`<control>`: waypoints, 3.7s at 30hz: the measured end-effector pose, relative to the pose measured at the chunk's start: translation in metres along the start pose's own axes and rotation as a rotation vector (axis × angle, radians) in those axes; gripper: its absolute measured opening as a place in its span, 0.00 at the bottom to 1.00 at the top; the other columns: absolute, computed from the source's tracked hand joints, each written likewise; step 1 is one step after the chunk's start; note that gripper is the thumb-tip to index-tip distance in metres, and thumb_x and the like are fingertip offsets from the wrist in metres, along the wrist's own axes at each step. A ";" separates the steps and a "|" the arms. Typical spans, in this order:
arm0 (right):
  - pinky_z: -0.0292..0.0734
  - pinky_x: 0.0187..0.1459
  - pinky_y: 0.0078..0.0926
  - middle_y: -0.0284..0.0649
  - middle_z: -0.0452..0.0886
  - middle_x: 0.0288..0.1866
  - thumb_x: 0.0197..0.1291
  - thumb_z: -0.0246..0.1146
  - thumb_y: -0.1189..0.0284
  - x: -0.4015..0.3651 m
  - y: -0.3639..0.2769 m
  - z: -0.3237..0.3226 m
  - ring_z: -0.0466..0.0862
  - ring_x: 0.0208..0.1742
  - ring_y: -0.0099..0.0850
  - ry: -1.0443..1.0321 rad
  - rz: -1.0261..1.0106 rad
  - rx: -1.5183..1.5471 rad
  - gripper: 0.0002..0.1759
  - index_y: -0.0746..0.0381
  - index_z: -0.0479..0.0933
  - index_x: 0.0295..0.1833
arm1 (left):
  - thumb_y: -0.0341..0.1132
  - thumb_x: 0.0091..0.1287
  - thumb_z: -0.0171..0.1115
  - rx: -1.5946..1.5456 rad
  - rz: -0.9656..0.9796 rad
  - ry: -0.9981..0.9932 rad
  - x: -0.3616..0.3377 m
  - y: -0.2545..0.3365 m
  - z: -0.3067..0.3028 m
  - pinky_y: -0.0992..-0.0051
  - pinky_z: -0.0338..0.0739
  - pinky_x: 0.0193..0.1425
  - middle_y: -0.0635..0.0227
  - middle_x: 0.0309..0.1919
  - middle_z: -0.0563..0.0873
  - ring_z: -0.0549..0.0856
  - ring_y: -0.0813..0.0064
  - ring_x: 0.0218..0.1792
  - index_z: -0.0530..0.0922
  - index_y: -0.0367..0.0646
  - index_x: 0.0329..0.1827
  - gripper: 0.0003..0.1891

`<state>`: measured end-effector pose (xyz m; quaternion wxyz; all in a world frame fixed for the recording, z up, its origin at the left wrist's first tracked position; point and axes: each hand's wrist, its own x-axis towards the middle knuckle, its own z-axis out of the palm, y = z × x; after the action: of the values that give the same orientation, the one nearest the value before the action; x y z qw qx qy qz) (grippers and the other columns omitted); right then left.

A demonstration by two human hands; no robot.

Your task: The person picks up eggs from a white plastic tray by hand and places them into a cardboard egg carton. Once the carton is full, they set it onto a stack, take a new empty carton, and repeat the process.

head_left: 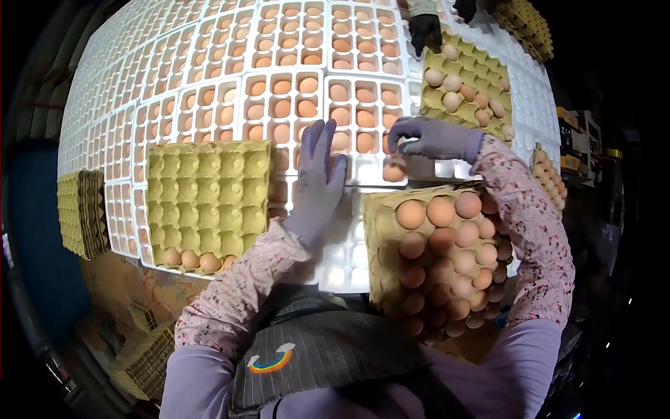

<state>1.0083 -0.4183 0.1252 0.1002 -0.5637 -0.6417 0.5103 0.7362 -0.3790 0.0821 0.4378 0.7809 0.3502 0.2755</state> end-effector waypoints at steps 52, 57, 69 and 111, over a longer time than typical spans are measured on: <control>0.75 0.61 0.41 0.43 0.67 0.73 0.56 0.71 0.62 0.081 -0.275 0.347 0.74 0.64 0.45 0.947 0.124 -0.140 0.20 0.53 0.83 0.55 | 0.31 0.59 0.73 -0.242 -0.289 -0.362 -0.135 -0.065 -0.303 0.73 0.81 0.51 0.61 0.47 0.85 0.85 0.73 0.44 0.81 0.36 0.60 0.25; 0.76 0.63 0.43 0.53 0.69 0.69 0.55 0.73 0.68 -0.001 -0.226 0.399 0.74 0.67 0.50 1.312 0.437 0.109 0.22 0.60 0.82 0.57 | 0.41 0.61 0.73 0.150 0.222 -0.614 -0.116 -0.003 -0.214 0.70 0.82 0.51 0.59 0.49 0.86 0.87 0.63 0.47 0.80 0.49 0.64 0.27; 0.79 0.56 0.45 0.54 0.69 0.68 0.63 0.63 0.70 -0.010 -0.134 0.387 0.79 0.59 0.54 1.326 0.588 -0.139 0.22 0.52 0.77 0.63 | 0.36 0.68 0.59 0.066 0.195 -0.500 -0.095 -0.042 -0.003 0.55 0.75 0.58 0.51 0.54 0.78 0.79 0.48 0.55 0.72 0.45 0.67 0.24; 0.76 0.63 0.32 0.49 0.70 0.71 0.78 0.50 0.62 0.107 -0.245 0.318 0.74 0.69 0.38 1.162 -0.025 0.728 0.30 0.70 0.60 0.76 | 0.38 0.76 0.58 -0.265 -0.271 0.310 -0.181 -0.092 -0.361 0.69 0.56 0.80 0.53 0.79 0.61 0.62 0.63 0.79 0.55 0.33 0.80 0.35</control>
<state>0.5955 -0.4642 0.1195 0.6173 -0.6690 -0.2777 0.3071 0.3333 -0.3107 0.1471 0.5102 0.6110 0.4756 0.3743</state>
